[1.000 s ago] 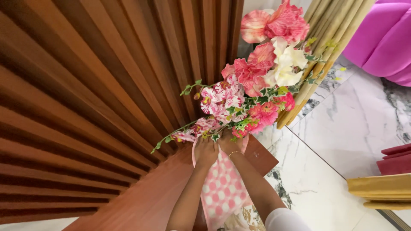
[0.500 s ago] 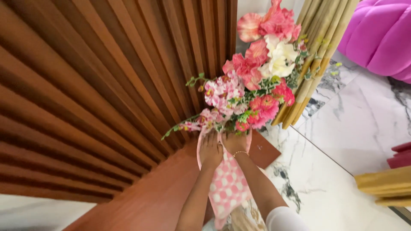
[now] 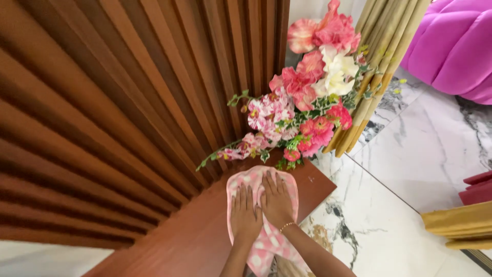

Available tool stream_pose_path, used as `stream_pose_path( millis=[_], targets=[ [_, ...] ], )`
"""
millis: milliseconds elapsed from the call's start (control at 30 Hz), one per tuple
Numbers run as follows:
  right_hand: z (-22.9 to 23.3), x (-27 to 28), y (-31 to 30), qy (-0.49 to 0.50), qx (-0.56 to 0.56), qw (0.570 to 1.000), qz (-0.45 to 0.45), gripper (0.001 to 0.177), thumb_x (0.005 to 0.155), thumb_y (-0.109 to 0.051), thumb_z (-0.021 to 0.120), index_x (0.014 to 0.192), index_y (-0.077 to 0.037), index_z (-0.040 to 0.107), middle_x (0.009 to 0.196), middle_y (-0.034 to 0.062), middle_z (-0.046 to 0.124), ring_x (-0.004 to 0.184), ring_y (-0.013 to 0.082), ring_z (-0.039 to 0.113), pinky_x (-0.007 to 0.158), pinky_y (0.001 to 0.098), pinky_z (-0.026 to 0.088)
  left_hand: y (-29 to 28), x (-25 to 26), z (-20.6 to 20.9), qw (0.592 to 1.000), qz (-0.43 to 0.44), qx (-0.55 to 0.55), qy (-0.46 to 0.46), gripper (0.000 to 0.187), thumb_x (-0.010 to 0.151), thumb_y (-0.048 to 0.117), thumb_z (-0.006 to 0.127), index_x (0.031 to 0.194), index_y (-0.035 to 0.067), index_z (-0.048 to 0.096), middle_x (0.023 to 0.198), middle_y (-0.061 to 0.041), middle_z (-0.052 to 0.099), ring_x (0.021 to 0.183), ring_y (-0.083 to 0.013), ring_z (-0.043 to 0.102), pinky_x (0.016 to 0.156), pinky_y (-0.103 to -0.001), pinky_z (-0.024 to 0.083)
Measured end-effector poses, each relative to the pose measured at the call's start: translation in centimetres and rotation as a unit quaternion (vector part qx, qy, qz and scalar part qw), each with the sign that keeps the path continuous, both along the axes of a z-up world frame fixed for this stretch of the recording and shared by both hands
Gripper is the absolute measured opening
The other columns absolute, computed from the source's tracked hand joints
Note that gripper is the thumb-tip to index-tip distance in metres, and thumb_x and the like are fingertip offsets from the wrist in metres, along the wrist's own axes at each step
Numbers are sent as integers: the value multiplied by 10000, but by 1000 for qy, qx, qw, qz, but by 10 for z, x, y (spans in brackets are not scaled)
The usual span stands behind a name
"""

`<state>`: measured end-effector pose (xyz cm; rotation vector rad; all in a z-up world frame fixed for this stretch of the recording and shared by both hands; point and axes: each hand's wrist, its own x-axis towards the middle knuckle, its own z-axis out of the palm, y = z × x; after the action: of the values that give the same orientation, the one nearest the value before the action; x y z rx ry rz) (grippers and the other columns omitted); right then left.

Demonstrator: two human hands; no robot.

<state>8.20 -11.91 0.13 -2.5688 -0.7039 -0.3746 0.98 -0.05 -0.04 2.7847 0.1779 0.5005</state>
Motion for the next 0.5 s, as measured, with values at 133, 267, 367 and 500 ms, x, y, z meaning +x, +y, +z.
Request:
stream_pose_path(
  millis=[133,267,367,500],
  targets=[
    [-4,14,8,2,4,1000,-8,602,936,-255,489,1509,-71,462,1607,114,379,1496,362,270,1198,514,214,3,8,3,999,-4,-23,23,698,893,273,481,1529,10,366,1641,-191,263,1518,-317,223,1224,-475,146],
    [-7,29,21,-7,7,1000,-11,523,942,-262,487,1442,-116,544,1597,80,418,1505,364,295,1218,512,226,7,21,-1,999,18,-34,2,657,910,237,457,1530,30,396,1645,-165,303,1525,-319,255,1237,-470,156],
    [-6,52,33,-23,14,1000,-7,526,939,-277,494,1438,-127,564,1575,69,455,1475,381,340,1217,519,237,16,42,-8,999,41,-27,-11,635,914,238,448,1512,26,415,1629,-155,345,1518,-317,278,1244,-471,161],
    [-19,76,48,-29,-10,999,-10,528,961,-320,506,1456,-144,559,1534,62,499,1413,402,410,1216,541,246,26,60,-16,998,59,-6,-31,636,933,251,430,1509,-16,418,1603,-162,394,1509,-306,305,1255,-470,163]
  ],
)
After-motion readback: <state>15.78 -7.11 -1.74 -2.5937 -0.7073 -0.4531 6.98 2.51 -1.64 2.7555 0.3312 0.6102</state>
